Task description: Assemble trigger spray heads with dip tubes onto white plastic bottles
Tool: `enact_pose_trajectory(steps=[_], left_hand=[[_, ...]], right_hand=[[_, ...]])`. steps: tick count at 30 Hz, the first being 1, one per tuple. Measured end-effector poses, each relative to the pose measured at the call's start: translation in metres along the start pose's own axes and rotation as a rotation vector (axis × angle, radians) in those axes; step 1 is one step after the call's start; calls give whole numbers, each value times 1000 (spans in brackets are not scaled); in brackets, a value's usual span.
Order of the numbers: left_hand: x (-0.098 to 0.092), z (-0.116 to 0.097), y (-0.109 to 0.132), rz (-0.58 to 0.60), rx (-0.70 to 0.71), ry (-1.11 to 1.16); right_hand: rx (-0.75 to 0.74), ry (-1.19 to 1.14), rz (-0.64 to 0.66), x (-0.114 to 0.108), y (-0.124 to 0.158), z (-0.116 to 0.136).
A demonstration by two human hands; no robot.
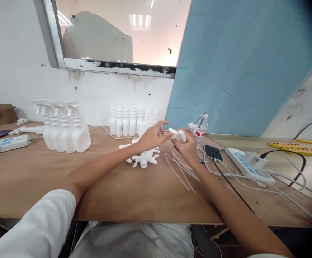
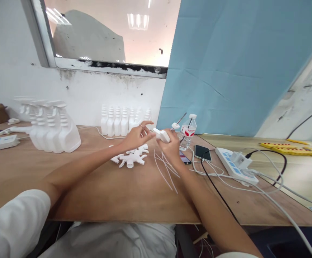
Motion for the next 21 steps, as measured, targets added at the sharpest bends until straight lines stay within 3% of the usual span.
enact_pose_trajectory(steps=[2,4,7,11,16,21], left_hand=[[1,-18,19,77,-46,44],[0,-25,35,72,-70,74],[-6,-19,57,37,-90,201],[-17,-1,88,129,-178,499],[-25,24,122,108,-328,762],[-14,45,139,24,-416,947]], right_hand=[[-186,101,30,3,5,18],[-316,136,74,7,11,30],[-448,146,164,14,19,40],[-576,182,313,19,23,49],[-507,37,481,27,31,50],[-411,-150,658,34,44,42]])
Point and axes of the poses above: each hand's wrist, its own y-axis away from the middle knuckle, its own x-axis out of the palm, z = x × y, the point moved 2 cm from there along -y, towards the middle knuckle, and after that the axes turned 5 degrees about -x, right-handed, at the moved point
